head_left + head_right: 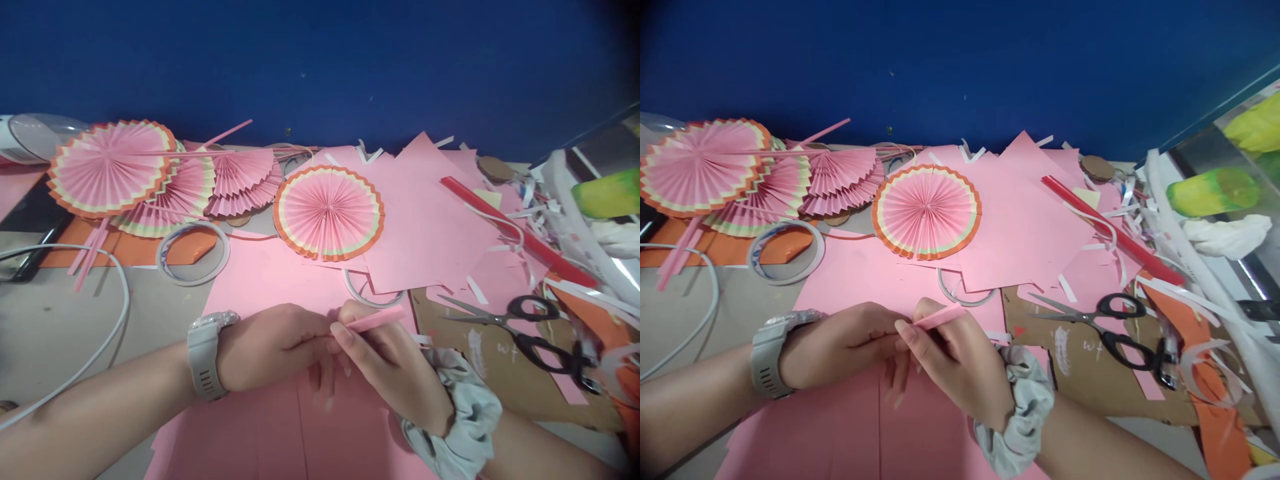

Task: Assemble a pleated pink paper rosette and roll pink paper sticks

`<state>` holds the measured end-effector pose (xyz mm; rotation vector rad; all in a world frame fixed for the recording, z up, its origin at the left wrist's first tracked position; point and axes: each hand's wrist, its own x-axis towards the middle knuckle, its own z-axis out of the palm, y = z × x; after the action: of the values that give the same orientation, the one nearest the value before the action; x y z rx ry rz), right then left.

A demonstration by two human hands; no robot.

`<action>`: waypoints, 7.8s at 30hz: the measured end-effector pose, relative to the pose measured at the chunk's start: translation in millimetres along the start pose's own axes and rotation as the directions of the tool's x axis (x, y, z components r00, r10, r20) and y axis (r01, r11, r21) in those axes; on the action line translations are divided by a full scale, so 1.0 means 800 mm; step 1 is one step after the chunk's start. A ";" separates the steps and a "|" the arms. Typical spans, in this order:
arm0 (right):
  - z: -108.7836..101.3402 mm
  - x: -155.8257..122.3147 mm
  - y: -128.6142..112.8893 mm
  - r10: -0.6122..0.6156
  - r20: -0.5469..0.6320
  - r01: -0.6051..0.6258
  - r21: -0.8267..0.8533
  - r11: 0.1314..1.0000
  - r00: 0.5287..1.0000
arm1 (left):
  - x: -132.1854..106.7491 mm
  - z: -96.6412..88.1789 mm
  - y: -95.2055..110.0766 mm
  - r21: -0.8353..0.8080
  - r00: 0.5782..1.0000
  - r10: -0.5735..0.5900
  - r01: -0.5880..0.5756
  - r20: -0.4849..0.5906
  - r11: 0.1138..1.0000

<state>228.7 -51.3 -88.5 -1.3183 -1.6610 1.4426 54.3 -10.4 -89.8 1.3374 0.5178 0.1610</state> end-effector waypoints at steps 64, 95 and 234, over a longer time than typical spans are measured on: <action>-0.001 0.001 0.004 -0.051 -0.063 0.058 0.114 0.992 0.997 | 0.003 0.005 -0.001 -0.033 0.987 0.090 -0.095 -0.132 0.995; -0.002 0.000 0.003 0.012 -0.024 -0.009 0.110 0.994 1.000 | 0.003 0.004 -0.002 0.054 0.985 0.086 -0.079 -0.147 0.995; 0.000 -0.008 0.008 0.011 -0.121 -0.012 -0.004 1.000 0.993 | -0.001 0.006 -0.003 0.134 0.976 0.059 -0.031 -0.212 0.990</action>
<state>233.2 -57.5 -92.9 -1.3916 -1.5811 1.3387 55.1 -15.3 -91.5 1.4684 0.6904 0.3165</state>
